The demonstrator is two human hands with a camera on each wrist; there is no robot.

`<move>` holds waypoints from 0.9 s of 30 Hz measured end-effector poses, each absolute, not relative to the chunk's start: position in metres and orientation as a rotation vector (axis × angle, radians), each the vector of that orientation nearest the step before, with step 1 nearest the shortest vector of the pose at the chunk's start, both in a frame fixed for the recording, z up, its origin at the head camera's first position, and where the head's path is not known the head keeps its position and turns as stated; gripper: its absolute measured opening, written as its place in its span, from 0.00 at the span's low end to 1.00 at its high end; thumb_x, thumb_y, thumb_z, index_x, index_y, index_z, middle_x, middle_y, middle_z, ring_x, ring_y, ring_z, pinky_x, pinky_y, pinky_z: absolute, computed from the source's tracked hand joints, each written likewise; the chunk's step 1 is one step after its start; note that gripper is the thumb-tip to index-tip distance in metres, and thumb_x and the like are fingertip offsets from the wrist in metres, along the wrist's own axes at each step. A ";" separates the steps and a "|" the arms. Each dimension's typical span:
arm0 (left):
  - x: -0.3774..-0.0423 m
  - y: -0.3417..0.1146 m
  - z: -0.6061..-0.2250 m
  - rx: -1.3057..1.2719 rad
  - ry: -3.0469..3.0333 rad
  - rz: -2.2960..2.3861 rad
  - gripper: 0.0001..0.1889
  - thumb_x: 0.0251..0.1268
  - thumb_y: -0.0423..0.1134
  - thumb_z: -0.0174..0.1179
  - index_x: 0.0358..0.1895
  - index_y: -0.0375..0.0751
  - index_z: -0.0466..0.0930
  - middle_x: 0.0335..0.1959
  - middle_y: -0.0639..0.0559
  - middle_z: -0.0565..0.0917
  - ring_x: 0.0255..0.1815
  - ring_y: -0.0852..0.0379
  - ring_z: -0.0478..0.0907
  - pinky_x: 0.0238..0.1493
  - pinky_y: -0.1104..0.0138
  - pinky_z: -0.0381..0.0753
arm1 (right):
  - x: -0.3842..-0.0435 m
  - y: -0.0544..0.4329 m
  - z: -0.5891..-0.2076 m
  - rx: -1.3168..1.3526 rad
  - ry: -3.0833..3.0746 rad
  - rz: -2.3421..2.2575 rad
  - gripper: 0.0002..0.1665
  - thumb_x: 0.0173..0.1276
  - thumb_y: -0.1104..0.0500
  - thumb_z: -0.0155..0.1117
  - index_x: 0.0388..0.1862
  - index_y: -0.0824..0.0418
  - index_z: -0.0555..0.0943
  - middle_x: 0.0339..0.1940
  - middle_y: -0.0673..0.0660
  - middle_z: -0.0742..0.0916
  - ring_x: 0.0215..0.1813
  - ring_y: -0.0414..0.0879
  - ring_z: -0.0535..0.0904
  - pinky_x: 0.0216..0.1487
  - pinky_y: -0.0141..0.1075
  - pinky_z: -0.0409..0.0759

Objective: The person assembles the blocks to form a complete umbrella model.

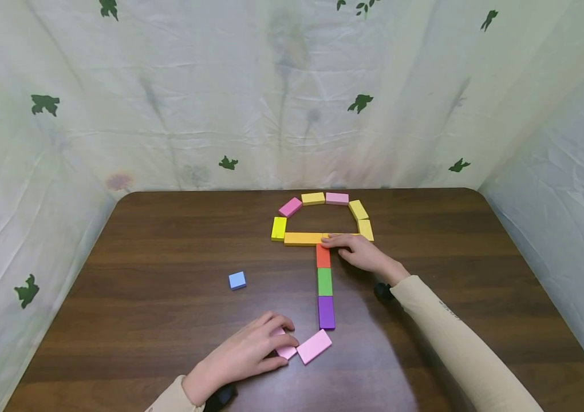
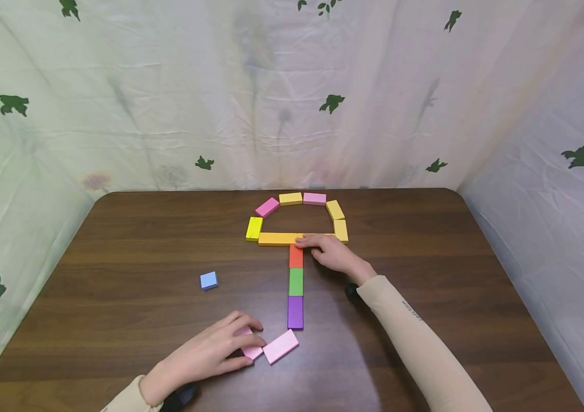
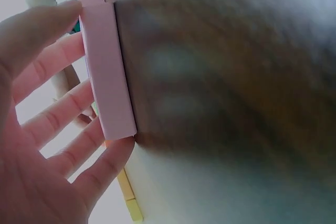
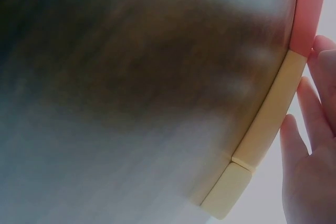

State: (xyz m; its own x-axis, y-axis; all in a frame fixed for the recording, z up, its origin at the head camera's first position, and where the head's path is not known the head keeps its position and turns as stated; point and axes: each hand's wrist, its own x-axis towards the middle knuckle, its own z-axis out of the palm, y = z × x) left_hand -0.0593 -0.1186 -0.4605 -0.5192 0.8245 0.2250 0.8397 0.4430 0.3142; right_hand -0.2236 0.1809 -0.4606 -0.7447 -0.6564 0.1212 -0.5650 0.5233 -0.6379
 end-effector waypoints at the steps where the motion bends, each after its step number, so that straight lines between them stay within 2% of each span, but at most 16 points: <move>1: -0.059 -0.119 -0.460 -1.522 -2.636 -0.617 0.13 0.58 0.46 0.67 0.47 0.53 0.82 0.50 0.54 0.75 0.52 0.57 0.69 0.52 0.62 0.73 | -0.223 0.181 -0.460 -1.057 2.622 -1.023 0.25 0.65 0.74 0.52 0.59 0.63 0.79 0.61 0.58 0.80 0.67 0.51 0.69 0.64 0.46 0.66; 18: -0.063 -0.121 -0.457 -1.542 -2.675 -0.687 0.15 0.59 0.44 0.67 0.49 0.51 0.81 0.51 0.55 0.75 0.52 0.57 0.70 0.51 0.63 0.74 | -0.222 0.181 -0.460 -1.049 2.623 -1.023 0.24 0.65 0.74 0.52 0.59 0.63 0.79 0.61 0.58 0.80 0.67 0.51 0.69 0.64 0.47 0.66; 27: -0.082 -0.142 -0.442 -1.367 -2.756 -0.783 0.17 0.62 0.45 0.64 0.54 0.47 0.80 0.52 0.56 0.75 0.54 0.58 0.70 0.54 0.61 0.73 | -0.224 0.181 -0.460 -1.056 2.615 -1.039 0.24 0.65 0.74 0.52 0.58 0.64 0.80 0.60 0.58 0.80 0.67 0.51 0.69 0.64 0.46 0.66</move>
State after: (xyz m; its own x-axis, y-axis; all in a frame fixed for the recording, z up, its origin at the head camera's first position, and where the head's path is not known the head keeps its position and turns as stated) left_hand -0.0818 -0.1417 -0.4421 -0.6287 0.7555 0.1842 0.7395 0.5075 0.4422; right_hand -0.2236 0.1808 -0.4604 -0.7449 -0.6556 0.1239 -0.5618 0.5161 -0.6465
